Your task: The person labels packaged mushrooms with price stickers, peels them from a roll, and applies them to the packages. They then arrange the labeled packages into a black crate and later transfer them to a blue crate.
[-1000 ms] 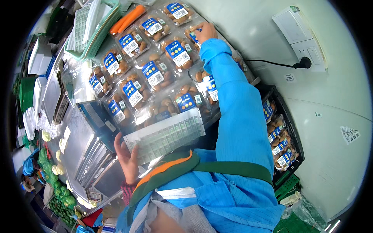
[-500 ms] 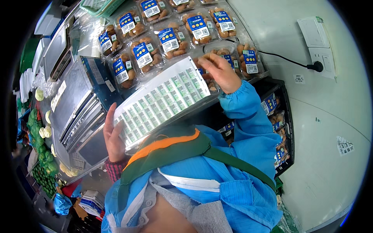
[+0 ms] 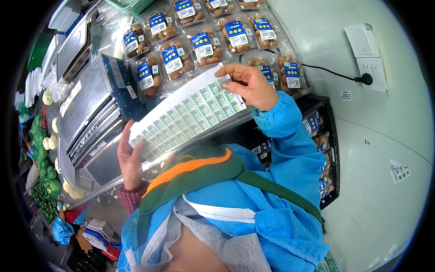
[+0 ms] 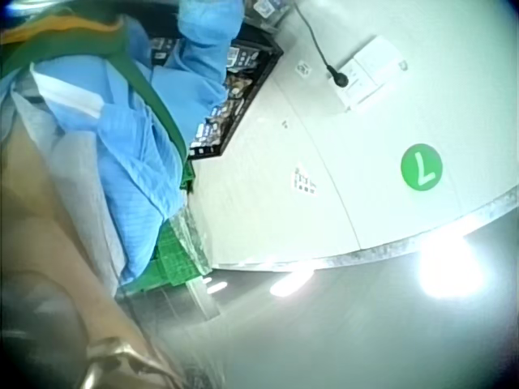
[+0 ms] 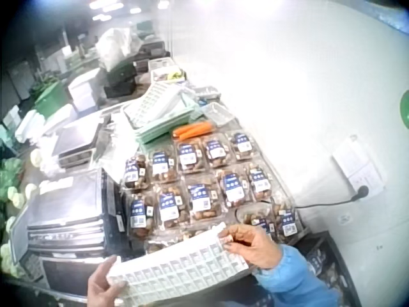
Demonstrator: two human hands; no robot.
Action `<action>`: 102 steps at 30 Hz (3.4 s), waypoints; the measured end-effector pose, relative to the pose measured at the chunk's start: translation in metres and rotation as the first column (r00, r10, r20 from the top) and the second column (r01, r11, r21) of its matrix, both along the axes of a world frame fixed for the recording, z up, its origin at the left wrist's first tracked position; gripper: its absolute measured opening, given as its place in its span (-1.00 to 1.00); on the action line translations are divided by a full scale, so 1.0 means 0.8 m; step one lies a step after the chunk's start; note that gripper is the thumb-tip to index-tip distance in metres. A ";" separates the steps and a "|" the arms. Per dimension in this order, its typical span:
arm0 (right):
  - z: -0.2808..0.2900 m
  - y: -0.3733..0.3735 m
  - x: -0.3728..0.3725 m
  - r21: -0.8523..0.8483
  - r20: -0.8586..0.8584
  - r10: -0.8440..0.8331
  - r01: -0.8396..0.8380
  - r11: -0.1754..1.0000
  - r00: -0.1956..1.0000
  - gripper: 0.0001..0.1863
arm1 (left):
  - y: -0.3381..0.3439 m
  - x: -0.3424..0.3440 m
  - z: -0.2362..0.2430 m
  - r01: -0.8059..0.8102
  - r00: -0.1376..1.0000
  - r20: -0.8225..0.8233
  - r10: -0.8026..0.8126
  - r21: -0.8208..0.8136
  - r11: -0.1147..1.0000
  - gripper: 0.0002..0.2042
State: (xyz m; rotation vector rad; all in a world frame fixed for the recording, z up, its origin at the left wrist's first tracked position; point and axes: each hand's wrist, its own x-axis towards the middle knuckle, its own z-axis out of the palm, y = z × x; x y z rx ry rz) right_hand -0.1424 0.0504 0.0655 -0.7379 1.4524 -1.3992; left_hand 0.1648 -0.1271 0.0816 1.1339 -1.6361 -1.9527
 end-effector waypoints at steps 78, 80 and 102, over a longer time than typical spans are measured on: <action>-0.193 -0.216 -0.056 0.077 -0.119 -0.697 0.706 0.704 0.707 -0.80 | -0.083 0.048 -0.036 -0.325 0.946 -0.035 0.324 -0.156 0.933 -0.85; -0.228 -0.231 -0.067 0.070 -0.324 -0.650 0.703 0.708 0.687 -0.82 | -0.085 0.051 -0.034 -0.326 0.945 -0.024 0.326 -0.156 0.933 -0.85; -0.021 -0.198 0.023 0.255 -0.336 0.162 -0.076 0.964 0.928 -0.73 | -0.125 0.070 -0.039 -0.304 0.946 0.015 0.325 -0.310 0.901 -0.87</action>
